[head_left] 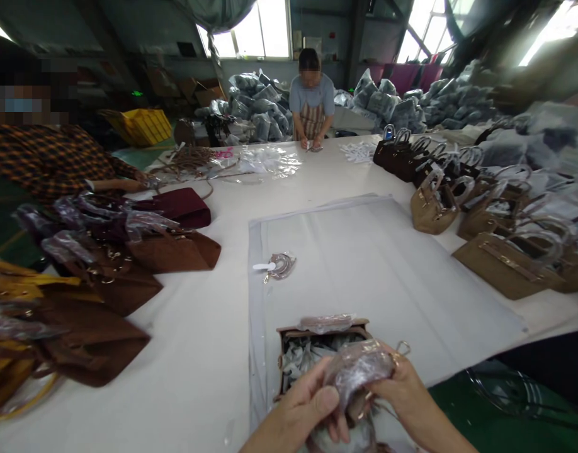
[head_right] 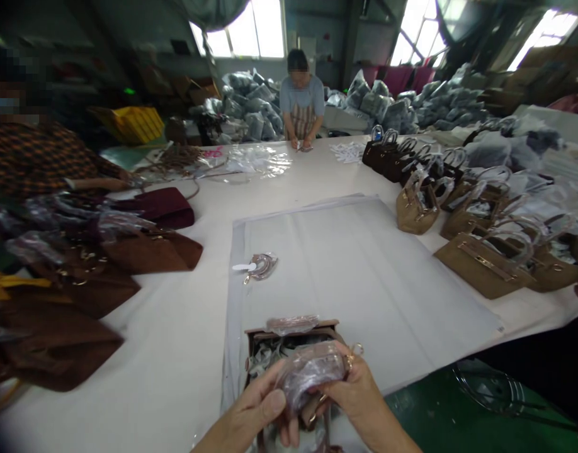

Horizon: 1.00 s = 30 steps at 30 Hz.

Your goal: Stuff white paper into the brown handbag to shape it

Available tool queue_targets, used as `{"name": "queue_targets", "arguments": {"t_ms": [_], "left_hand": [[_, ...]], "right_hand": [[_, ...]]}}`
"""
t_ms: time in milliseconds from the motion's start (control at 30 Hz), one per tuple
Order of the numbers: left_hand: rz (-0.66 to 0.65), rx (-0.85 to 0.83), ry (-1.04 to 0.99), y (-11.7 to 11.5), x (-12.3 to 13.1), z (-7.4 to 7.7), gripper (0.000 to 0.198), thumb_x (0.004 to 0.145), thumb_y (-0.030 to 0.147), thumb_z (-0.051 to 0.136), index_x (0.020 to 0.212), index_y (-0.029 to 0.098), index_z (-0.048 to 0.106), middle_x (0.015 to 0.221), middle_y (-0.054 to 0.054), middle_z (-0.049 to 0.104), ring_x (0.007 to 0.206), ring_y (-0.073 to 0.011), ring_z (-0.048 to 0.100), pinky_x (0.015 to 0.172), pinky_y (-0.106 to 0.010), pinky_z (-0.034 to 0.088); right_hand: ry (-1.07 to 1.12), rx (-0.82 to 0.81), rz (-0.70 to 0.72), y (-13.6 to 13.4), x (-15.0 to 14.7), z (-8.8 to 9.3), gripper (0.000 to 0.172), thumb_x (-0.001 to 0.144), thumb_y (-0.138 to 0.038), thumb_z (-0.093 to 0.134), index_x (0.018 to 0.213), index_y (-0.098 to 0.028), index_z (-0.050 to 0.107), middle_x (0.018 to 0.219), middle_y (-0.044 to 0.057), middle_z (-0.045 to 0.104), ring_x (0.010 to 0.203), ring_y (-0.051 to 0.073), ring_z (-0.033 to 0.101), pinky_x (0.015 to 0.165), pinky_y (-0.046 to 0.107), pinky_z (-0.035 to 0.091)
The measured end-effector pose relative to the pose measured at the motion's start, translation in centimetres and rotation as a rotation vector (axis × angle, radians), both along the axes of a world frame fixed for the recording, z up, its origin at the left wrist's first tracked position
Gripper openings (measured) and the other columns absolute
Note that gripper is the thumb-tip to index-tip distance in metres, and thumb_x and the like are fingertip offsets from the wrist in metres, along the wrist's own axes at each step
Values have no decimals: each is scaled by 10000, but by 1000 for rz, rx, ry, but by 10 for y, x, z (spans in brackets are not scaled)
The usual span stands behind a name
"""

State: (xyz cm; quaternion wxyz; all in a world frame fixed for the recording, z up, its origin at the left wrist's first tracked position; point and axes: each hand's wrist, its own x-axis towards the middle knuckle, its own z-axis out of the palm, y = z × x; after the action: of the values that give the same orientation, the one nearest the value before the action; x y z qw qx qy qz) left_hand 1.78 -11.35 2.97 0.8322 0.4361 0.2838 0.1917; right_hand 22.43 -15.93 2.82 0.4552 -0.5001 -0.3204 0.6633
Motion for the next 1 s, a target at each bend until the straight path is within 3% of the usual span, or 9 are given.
{"name": "queue_targets", "arguments": {"t_ms": [67,167,267,333,467,600,733,867,1000], "left_hand": [[21,234,180,11,-1,6,537,941,613,455,1233,188,605,931,-68,741,890,-196,698,834,-299,543],[-54,670,582,28,-1,-5,453,1012,440,306,1069,199,685,1064,-88,725,1042,-233,660,963,-361,506],[-327,966,936,40,8,-28,375,982,287,347,1086,164,685,1124,-146,720,1104,-297,655,995,-444,495],[-438,1059,1028,45,14,-38,364,957,275,405,1167,144,672,1232,-178,693,1198,-343,619,1054,-502,458],[-565,1089,1088,49,17,-38,461,964,405,405,1266,156,650,1294,-188,669,1239,-385,600,1076,-562,439],[-643,1094,1127,48,11,-34,591,972,471,318,1154,51,693,1131,-261,720,1108,-411,671,986,-566,507],[-622,1115,1108,48,3,-37,563,966,446,317,1205,58,647,1187,-256,702,1130,-399,663,1003,-555,496],[-613,1080,1083,49,-1,-40,544,968,426,301,1296,95,581,1239,-230,687,1156,-388,654,1026,-564,475],[-599,1065,1090,47,0,-40,533,969,433,302,1299,119,580,1237,-211,694,1154,-373,658,1015,-549,487]], "right_hand": [[-130,57,-129,-2,23,-1,414,722,-461,810,979,-172,663,786,50,717,645,216,667,616,328,584],[-391,186,-169,0,43,5,331,832,-468,700,1009,-193,644,901,59,707,815,224,651,777,337,568],[-537,300,75,10,34,3,194,943,-358,534,1054,-210,592,989,45,671,935,210,618,853,316,520],[-661,390,249,22,17,-9,132,937,-220,461,1013,-203,568,983,45,653,936,207,605,848,324,506],[-1121,511,478,55,-11,-43,167,885,-85,488,1017,-160,558,1017,105,660,994,260,605,898,393,506],[-1415,585,647,79,-21,-50,158,966,-125,438,1059,-148,564,1056,127,661,974,267,635,882,410,528],[-1469,549,684,86,-26,-45,210,959,-131,456,1143,-126,556,1041,138,680,949,282,659,807,408,554],[-1425,592,729,82,-19,-45,403,872,-245,683,1237,-137,549,1172,146,671,1075,284,639,928,393,540],[-1488,683,825,81,-22,-51,175,917,-139,553,1050,-94,657,989,155,721,905,288,691,800,403,580]]}}
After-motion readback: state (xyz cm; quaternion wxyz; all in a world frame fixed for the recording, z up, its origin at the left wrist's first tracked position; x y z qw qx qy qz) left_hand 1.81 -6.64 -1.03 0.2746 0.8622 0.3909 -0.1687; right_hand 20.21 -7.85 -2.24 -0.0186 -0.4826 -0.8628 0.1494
